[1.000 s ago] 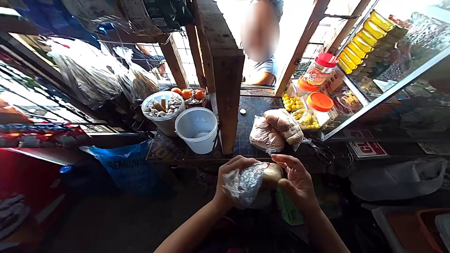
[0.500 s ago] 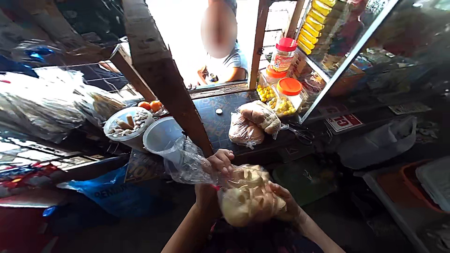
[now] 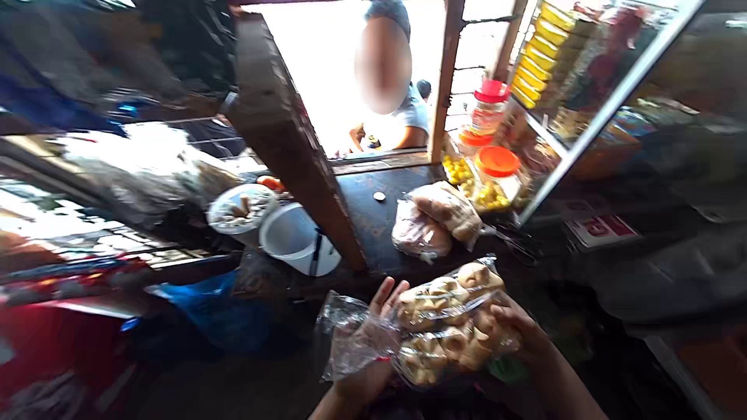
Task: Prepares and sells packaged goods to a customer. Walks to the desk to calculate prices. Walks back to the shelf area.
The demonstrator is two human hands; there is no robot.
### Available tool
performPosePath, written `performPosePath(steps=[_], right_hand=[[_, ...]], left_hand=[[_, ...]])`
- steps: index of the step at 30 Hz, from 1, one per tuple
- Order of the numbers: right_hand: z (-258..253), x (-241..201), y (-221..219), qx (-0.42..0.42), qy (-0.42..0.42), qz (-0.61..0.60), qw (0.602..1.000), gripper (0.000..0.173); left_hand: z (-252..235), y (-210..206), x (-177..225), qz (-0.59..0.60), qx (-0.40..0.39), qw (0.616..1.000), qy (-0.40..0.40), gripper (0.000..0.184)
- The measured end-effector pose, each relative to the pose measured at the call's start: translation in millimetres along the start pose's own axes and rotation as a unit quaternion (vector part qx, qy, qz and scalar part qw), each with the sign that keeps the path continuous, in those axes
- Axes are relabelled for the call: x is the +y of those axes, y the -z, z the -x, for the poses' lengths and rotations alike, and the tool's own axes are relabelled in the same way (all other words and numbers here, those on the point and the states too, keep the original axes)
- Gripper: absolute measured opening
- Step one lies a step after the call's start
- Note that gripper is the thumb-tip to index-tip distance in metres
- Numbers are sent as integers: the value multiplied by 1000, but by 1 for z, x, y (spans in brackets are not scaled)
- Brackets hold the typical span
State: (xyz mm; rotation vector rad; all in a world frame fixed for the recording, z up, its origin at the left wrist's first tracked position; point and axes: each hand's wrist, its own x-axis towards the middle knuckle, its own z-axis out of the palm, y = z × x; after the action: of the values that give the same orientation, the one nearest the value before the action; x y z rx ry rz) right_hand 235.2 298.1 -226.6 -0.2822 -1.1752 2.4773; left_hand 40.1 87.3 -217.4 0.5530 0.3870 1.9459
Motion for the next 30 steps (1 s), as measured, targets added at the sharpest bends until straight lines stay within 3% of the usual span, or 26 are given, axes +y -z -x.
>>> performPosePath(steps=[2, 6, 8, 11, 12, 15, 17, 19, 21, 24, 27, 28, 30], right_hand=[[-21, -5, 1, -42, -18, 20, 999, 64], [-47, -24, 5, -71, -49, 54, 995, 60], [-67, -29, 1, -106, -77, 58, 990, 65], [-94, -45, -6, -151, -107, 117, 976, 74], [-106, -52, -11, -162, -119, 153, 968, 73], [-146, -66, -28, -193, -142, 266, 934, 74], [-166, -91, -29, -196, -142, 342, 908, 73], [-193, -118, -34, -195, -120, 409, 883, 72], [-223, -137, -45, -208, -97, 473, 850, 63], [-239, -157, -44, -103, -64, 627, 769, 53], [-231, -141, -48, -31, 26, 749, 662, 49], [-220, -133, -51, -26, 76, 754, 653, 51], [-186, -118, -52, -34, 183, 712, 676, 59]], left_hand=[[7, 4, 3, 22, 17, 1000, -7, 97], [8, 3, -2, 71, 125, 990, 9, 127], [15, 7, -1, 130, 140, 982, 15, 120], [25, 3, -7, 132, 141, 980, 56, 69], [23, 2, -8, 112, 126, 983, 67, 62], [18, 10, -17, 97, 115, 985, 78, 57], [-6, 10, -29, 98, 119, 986, 64, 65], [-37, 1, -32, 50, 133, 990, 25, 83], [-60, -2, -32, 30, 129, 991, 5, 87], [-89, -15, -46, 17, 171, 984, 42, 67], [-91, -9, -54, 2, 216, 973, 76, 66], [-89, -5, -56, 2, 218, 973, 72, 65], [-92, 0, -60, 11, 219, 974, 57, 61]])
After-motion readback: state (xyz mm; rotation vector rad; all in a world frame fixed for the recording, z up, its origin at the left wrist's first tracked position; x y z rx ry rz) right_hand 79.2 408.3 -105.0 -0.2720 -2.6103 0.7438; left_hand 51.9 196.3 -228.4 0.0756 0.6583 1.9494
